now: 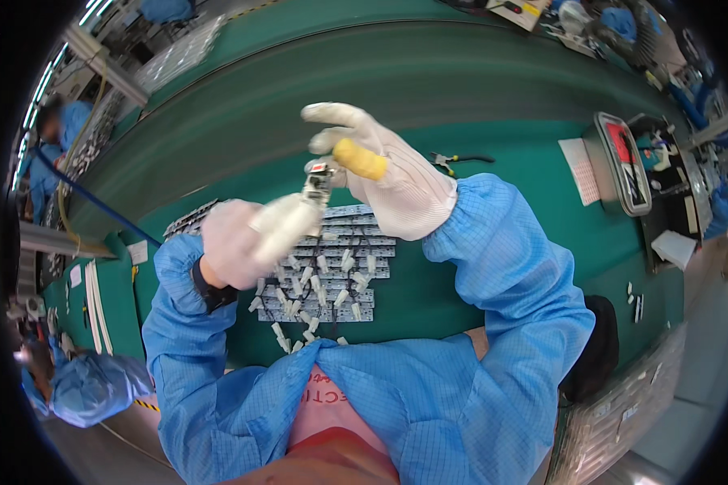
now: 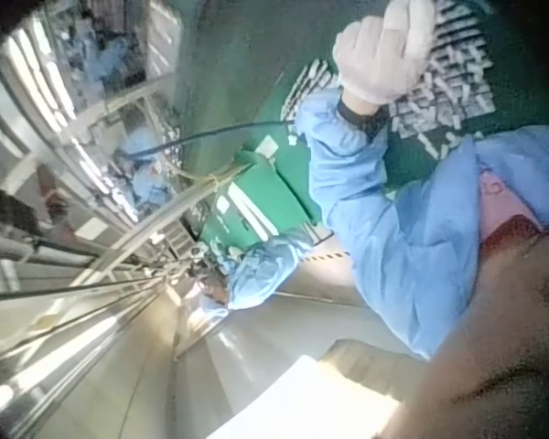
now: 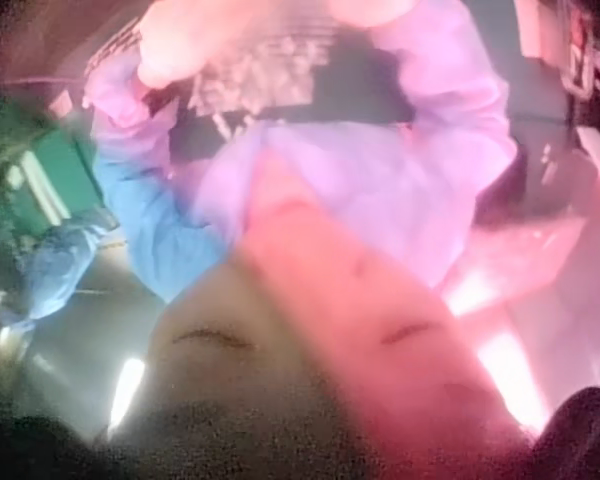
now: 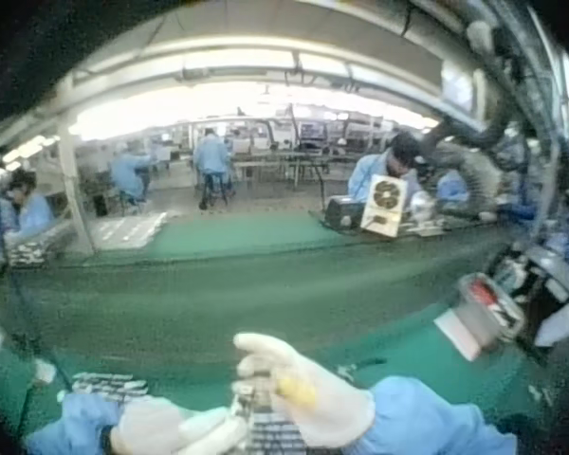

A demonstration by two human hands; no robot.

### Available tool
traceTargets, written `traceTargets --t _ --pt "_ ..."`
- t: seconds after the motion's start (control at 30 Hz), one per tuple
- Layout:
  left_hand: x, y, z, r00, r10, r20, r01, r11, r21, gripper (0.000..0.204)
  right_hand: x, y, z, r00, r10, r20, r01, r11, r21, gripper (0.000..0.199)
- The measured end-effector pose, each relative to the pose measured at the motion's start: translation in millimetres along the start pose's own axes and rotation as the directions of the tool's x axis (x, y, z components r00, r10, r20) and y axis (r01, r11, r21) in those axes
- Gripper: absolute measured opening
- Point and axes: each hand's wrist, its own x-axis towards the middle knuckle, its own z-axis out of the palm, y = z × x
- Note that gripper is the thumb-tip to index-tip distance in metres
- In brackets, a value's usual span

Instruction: Inspecting and trimming electronic components on PCB strips at a manual assembly station.

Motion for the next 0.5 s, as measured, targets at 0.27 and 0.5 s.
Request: traceTargets --t 0.27,0.5 --pt "-7.1 28.9 34.3 0.783 -0.621 0.048 0.519 0.609 -0.600 0.028 -46.6 -10.7 22.3 0.902 -0.427 0.070 0.302 0.506 -0.808 0.022" --pt "6.9 34.7 35.3 0.779 -0.575 0.249 0.592 0.545 -0.594 0.051 -180.0 -123.2 -41.1 0.813 -0.226 -0.537 -0.274 0.666 -0.694 0.028"
